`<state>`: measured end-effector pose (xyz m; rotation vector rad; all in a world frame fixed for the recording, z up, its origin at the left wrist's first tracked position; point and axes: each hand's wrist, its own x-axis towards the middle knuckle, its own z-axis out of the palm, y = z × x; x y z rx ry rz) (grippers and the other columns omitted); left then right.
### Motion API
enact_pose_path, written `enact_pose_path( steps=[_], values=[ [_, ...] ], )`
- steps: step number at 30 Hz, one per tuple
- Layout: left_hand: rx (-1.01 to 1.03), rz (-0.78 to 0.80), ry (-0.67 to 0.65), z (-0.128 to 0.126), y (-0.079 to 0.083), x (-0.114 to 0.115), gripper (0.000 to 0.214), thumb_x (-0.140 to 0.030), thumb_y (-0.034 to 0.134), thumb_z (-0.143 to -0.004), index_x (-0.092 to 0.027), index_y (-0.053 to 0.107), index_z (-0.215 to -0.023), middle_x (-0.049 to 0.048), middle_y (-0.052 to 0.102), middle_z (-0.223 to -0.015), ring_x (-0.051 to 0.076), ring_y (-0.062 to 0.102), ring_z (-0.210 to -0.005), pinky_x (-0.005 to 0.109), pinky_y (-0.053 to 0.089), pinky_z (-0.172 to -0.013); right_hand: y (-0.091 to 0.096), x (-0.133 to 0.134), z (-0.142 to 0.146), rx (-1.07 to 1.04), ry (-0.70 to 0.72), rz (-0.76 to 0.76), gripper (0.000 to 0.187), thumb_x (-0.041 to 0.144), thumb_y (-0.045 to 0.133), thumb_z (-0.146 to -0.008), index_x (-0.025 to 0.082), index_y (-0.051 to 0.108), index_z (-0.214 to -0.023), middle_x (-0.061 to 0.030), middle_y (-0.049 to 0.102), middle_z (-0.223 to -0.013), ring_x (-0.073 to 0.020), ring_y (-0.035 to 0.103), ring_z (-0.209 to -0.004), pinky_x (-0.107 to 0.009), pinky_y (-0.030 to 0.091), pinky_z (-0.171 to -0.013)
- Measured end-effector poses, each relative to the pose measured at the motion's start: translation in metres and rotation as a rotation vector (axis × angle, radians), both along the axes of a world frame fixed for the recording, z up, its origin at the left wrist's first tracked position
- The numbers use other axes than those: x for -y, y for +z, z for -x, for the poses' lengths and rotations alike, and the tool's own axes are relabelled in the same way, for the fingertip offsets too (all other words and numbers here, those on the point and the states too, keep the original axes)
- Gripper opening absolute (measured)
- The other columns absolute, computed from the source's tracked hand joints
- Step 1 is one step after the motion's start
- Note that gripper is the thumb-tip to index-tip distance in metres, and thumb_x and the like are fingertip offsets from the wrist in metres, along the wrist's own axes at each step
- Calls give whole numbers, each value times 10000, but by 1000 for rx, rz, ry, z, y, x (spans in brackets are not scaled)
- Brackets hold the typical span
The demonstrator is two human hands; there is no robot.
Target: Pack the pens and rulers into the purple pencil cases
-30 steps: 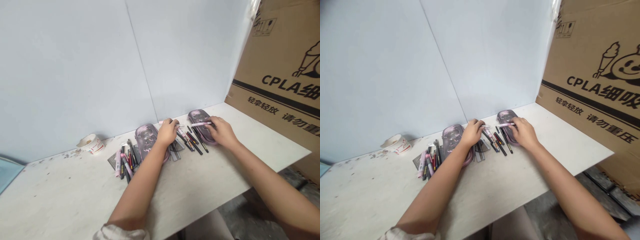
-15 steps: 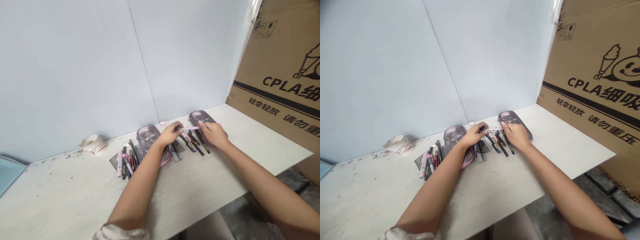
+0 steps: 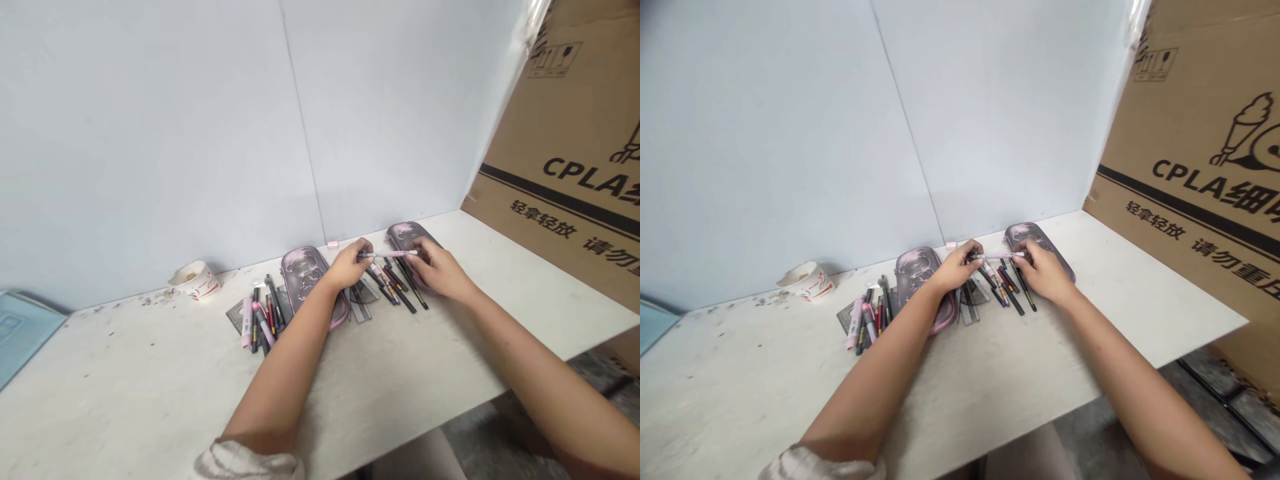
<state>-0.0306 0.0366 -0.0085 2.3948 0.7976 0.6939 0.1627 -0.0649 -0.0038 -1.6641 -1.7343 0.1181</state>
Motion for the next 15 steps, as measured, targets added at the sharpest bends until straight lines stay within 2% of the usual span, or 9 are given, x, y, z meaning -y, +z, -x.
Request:
enact_pose_path(
  steps=[4,7,9,12,15],
  values=[
    [-242,-103,60,-6,-1,6,345,-432,278,-878,-156,459,-978,86,569,-915,207,525,-863,353,393,-787,-4,12,25,379,-84,124,388,450,305,-886,167,564,-947,-88,661,-709,-208,607,-632,-267,361,-578],
    [-425,-190,88,-13,-5,11,434,-473,220,-885,-137,464,-1010,136,575,-997,263,509,-999,453,330,-893,-11,20,53,556,-69,223,413,393,262,-903,151,529,-1105,-103,678,-730,-224,628,-629,-281,371,-579],
    [-499,-278,63,-16,-8,13,425,-470,243,-882,-138,481,-1000,135,586,-1000,270,487,-1057,495,256,-960,-14,21,64,591,-40,268,443,376,278,-901,128,463,-1218,-110,688,-771,-239,640,-668,-294,385,-590],
    [-505,-371,100,-15,-7,17,401,-458,279,-880,-150,497,-1016,122,578,-1056,249,462,-1099,503,177,-1020,-10,23,60,552,-26,263,448,427,275,-900,154,502,-1173,-100,687,-827,-234,638,-722,-297,396,-612],
    [-443,-386,256,-2,1,22,380,-425,307,-878,-168,486,-1093,114,542,-1150,250,424,-1150,501,183,-1030,-2,28,33,506,-89,152,428,417,243,-909,168,579,-1000,-101,664,-892,-224,607,-824,-301,402,-687]
  ],
)
